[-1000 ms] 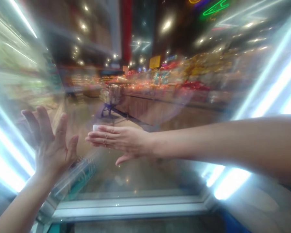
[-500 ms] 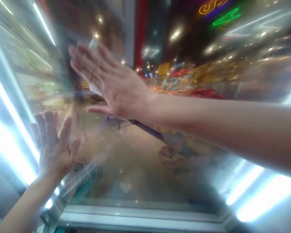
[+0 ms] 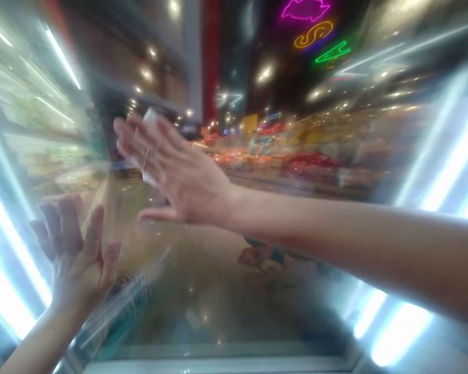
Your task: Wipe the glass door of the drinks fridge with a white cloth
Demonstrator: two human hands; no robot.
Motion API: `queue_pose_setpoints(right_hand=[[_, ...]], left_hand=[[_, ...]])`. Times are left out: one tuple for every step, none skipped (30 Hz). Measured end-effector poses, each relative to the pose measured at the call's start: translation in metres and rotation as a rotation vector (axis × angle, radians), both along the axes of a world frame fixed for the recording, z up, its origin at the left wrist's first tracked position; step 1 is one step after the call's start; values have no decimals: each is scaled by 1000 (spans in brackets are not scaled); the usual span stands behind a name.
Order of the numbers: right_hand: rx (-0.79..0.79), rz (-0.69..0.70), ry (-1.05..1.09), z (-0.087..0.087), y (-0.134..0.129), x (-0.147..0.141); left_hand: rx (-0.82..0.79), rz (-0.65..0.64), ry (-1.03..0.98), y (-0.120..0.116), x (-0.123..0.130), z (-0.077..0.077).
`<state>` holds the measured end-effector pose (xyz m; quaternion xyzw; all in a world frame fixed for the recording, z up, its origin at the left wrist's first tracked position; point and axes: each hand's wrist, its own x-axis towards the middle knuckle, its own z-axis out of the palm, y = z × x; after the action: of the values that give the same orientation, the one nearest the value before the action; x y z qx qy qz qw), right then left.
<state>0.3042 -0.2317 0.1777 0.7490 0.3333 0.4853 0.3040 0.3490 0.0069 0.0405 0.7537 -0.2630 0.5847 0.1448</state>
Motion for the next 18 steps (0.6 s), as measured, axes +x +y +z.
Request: queue_pose_setpoints(right_hand=[[-113,26,44,-4,-5,-1],[-228,50,90,-7,-12,-1],[-299,69,119,-7,-19,-1],[-295,75,119,-4,-27,-1],[-217,73,86,3,-35,-1],[-82,68,29,11,-42,-2],[69,61,-38,16,-50,-4],[194,43,-93,17,-57,-7],[260,32,-128,10,-65,-10],[265,29,-141,-4,-73,-14],[224,4,-126,-25,-82,-18],[125,29,-96,-48,-92,-22],[54,45,-85,-70,-103,-26],[-5,30,-58,-87,-115,-29],[4,19,-53,-97,-127,-33],[45,2,-62,-99,-140,-37],[119,-18,-81,-95,-152,-41],[217,-39,-110,-88,-163,-46]], left_hand=[[5,-7,2,-3,-1,3],[10,-11,5,-7,-1,6],[19,-13,7,-10,-2,10],[30,-14,6,-14,-2,14],[44,-15,6,-19,-2,19],[53,-16,2,-24,-3,24],[57,-20,-7,-29,-4,28],[62,-26,-16,-35,-5,32],[65,-33,-26,-42,-6,35],[67,-40,-36,-48,-8,37],[76,-47,-42,-55,-10,38],[92,-56,-50,-61,-12,39],[115,-66,-60,-67,-15,39],[145,-78,-74,-73,-18,39],[175,-92,-89,-79,-22,39],[204,-104,-100,-85,-25,40],[226,-116,-110,-92,-28,41],[238,-130,-125,-100,-32,43]])
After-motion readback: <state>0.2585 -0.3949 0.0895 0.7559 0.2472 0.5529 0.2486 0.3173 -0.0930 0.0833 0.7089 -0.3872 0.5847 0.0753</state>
